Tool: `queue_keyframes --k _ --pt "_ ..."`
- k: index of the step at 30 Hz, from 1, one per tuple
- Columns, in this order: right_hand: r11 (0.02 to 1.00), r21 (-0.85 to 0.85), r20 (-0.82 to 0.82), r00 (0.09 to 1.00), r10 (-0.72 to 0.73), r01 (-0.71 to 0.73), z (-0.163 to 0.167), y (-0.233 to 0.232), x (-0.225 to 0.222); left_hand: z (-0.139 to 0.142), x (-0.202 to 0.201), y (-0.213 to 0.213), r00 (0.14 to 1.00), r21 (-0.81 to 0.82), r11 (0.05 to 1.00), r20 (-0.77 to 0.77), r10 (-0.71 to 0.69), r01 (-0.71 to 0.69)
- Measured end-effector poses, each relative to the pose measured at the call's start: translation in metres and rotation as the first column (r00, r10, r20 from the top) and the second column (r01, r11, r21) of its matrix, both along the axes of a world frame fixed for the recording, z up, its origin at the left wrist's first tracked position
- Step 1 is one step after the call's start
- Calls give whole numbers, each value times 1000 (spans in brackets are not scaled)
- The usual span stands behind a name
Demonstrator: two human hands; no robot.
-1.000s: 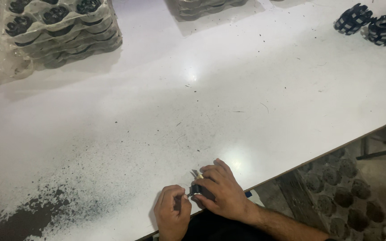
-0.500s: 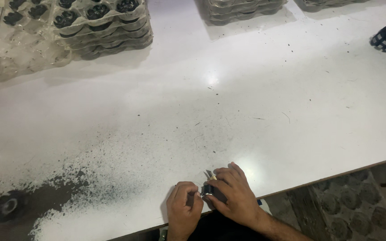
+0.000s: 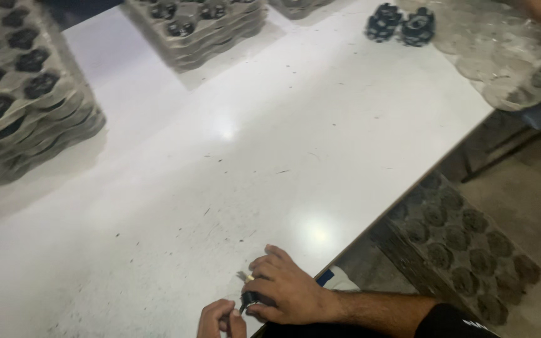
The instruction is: The person sits at a white workbench fitting black plastic clutch-like components one at a time, using a small handheld blade-like tool to trim and press parts into place, then sets finished assemblies aside and picks up the next part.
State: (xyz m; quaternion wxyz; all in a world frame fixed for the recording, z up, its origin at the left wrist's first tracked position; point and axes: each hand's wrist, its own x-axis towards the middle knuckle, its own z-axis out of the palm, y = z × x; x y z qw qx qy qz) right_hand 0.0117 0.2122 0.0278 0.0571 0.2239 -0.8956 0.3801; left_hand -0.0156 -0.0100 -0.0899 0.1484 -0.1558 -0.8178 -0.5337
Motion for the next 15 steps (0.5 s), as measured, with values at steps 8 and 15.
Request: queue_keyframes --k 8,15 --pt "999 -21 -10 999 -41 41 -6 2 4 -39 -20 2 997 111 993 -72 -28 36" --pt "997 -2 -80 994 -75 76 -2 7 -2 -34 -29 -6 993 29 993 -49 -110 111"
